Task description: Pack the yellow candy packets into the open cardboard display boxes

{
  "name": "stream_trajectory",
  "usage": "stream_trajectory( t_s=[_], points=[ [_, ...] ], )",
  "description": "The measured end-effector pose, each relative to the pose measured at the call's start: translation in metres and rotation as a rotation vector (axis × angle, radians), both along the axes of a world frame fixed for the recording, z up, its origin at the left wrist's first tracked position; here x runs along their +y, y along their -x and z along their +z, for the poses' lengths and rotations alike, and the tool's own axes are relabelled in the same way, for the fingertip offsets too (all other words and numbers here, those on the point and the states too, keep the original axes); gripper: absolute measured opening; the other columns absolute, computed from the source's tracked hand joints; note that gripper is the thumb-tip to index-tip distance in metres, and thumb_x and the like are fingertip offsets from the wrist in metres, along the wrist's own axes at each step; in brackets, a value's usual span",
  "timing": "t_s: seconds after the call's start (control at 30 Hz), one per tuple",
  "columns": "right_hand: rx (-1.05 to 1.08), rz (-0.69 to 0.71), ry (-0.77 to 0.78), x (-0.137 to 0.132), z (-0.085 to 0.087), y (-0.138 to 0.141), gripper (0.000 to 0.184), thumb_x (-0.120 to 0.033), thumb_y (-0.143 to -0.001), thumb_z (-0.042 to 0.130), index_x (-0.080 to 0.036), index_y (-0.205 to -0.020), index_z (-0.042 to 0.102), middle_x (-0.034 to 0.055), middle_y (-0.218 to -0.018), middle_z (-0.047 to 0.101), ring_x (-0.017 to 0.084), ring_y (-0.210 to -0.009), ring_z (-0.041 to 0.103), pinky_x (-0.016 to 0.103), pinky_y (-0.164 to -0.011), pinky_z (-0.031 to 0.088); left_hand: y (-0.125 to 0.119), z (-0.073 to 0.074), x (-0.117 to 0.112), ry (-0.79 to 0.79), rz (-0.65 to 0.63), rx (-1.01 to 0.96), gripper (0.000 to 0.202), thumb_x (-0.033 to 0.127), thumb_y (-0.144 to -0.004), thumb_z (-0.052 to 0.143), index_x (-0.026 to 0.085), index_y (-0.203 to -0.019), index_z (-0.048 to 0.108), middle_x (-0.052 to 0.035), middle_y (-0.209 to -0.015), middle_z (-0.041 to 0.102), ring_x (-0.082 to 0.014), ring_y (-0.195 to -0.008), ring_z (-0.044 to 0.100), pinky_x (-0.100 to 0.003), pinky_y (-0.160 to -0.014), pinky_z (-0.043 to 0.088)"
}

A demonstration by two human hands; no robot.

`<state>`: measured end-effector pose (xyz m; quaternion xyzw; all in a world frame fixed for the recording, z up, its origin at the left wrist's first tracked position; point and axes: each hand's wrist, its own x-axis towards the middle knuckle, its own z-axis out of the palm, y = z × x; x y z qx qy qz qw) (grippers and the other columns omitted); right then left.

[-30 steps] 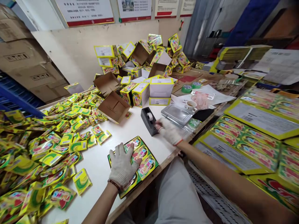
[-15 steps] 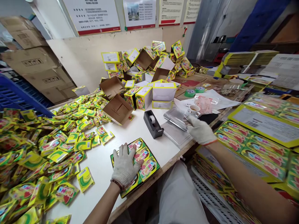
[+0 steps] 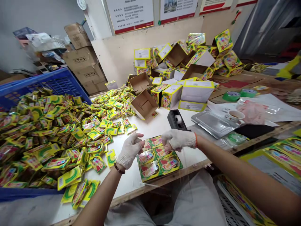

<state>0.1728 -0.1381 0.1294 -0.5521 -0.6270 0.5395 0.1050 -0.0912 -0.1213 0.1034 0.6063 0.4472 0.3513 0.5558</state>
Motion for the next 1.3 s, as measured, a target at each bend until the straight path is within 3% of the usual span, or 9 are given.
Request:
stream_trajectory(
  t_s=[0.1, 0.2, 0.37, 0.47, 0.57, 0.77, 0.97, 1.13, 1.3],
  points=[
    [-0.06, -0.247, -0.202, 0.032, -0.025, 0.004, 0.028, -0.027, -0.074, 0.067, -0.018, -0.1, 0.062, -0.0061, -0.058, 0.055, 0.008, -0.045, 0.047, 0.019, -0.043, 0.038, 0.001, -0.02, 0.006, -0.141, 0.25, 0.245, 0.034, 0.046, -0.085, 0.052, 0.016, -0.101, 0.058, 0.0019, -0.068, 0.058, -0.0134, -0.056, 0.057, -0.026, -0.055, 0.046],
    [-0.175, -0.341, -0.279, 0.059, -0.045, 0.009, 0.03, -0.024, -0.08, 0.059, -0.017, -0.108, 0.065, -0.0007, -0.068, 0.063, 0.011, -0.055, 0.055, 0.023, -0.054, 0.045, 0.0, -0.04, 0.022, -0.231, 0.372, 0.43, 0.024, 0.036, -0.088, 0.045, 0.019, -0.095, 0.06, -0.0035, -0.083, 0.064, -0.017, -0.074, 0.061, -0.03, -0.068, 0.048],
    [-0.23, -0.317, -0.276, 0.074, -0.065, 0.014, 0.007, -0.014, -0.068, 0.064, -0.019, -0.068, 0.069, 0.0037, -0.072, 0.068, 0.02, -0.081, 0.065, 0.027, -0.076, 0.05, -0.001, -0.063, 0.032, -0.269, 0.324, 0.639, 0.018, 0.023, -0.085, 0.048, 0.021, -0.072, 0.06, -0.0014, -0.07, 0.062, -0.018, -0.075, 0.058, -0.029, -0.071, 0.043],
    [-0.187, -0.34, -0.195, 0.058, -0.076, 0.009, 0.013, -0.022, -0.077, 0.059, -0.019, -0.07, 0.07, 0.0012, -0.057, 0.06, 0.018, -0.061, 0.06, 0.028, -0.061, 0.049, 0.004, -0.071, 0.019, -0.288, 0.275, 0.742, 0.027, 0.023, -0.091, 0.043, 0.021, -0.068, 0.058, 0.0005, -0.066, 0.06, -0.0161, -0.071, 0.057, -0.026, -0.067, 0.041],
    [-0.094, -0.415, -0.13, 0.034, -0.089, 0.004, 0.032, -0.031, -0.088, 0.049, -0.019, -0.107, 0.071, 0.0003, -0.065, 0.063, 0.014, -0.052, 0.054, 0.025, -0.051, 0.045, 0.01, -0.07, 0.007, -0.332, 0.228, 0.838, 0.03, 0.021, -0.095, 0.037, 0.021, -0.075, 0.06, -0.0023, -0.075, 0.063, -0.0174, -0.077, 0.059, -0.028, -0.071, 0.043],
    [0.045, -0.517, -0.097, 0.007, -0.101, 0.005, 0.054, -0.038, -0.089, 0.052, -0.019, -0.14, 0.054, 0.0036, -0.088, 0.069, 0.013, -0.062, 0.057, 0.024, -0.055, 0.048, -0.027, -0.053, 0.0, -0.547, -0.11, 0.911, 0.025, 0.02, -0.089, 0.053, 0.025, -0.109, 0.067, -0.0082, -0.126, 0.063, -0.0249, -0.118, 0.053, -0.041, -0.103, 0.037],
    [0.057, -0.465, -0.142, -0.04, -0.099, -0.008, 0.054, -0.03, -0.083, 0.056, -0.017, -0.136, 0.058, 0.0021, -0.082, 0.064, 0.013, -0.063, 0.052, 0.024, -0.056, 0.046, -0.094, -0.05, -0.011, -0.813, -0.348, 1.055, 0.048, 0.044, -0.097, 0.045, 0.027, -0.142, 0.049, -0.0152, -0.148, 0.047, -0.0348, -0.127, 0.045, -0.063, -0.103, 0.032],
    [0.215, -0.519, -0.063, -0.096, -0.1, -0.012, 0.056, -0.043, -0.08, 0.059, -0.014, -0.129, 0.06, -0.0026, -0.076, 0.051, 0.01, -0.055, 0.049, 0.025, -0.054, 0.041, -0.103, -0.049, -0.016, -0.788, -0.362, 1.065, 0.057, 0.056, -0.092, 0.05, 0.032, -0.144, 0.048, -0.0161, -0.152, 0.042, -0.0401, -0.133, 0.038, -0.071, -0.105, 0.024],
    [0.351, -0.585, -0.003, -0.114, -0.113, -0.01, 0.059, -0.054, -0.075, 0.061, -0.015, -0.118, 0.062, -0.003, -0.073, 0.053, 0.01, -0.055, 0.052, 0.025, -0.055, 0.041, -0.104, -0.046, -0.019, -0.762, -0.367, 1.111, 0.066, 0.068, -0.088, 0.049, 0.034, -0.144, 0.049, -0.0153, -0.152, 0.04, -0.0409, -0.133, 0.036, -0.07, -0.108, 0.021]
  ],
)
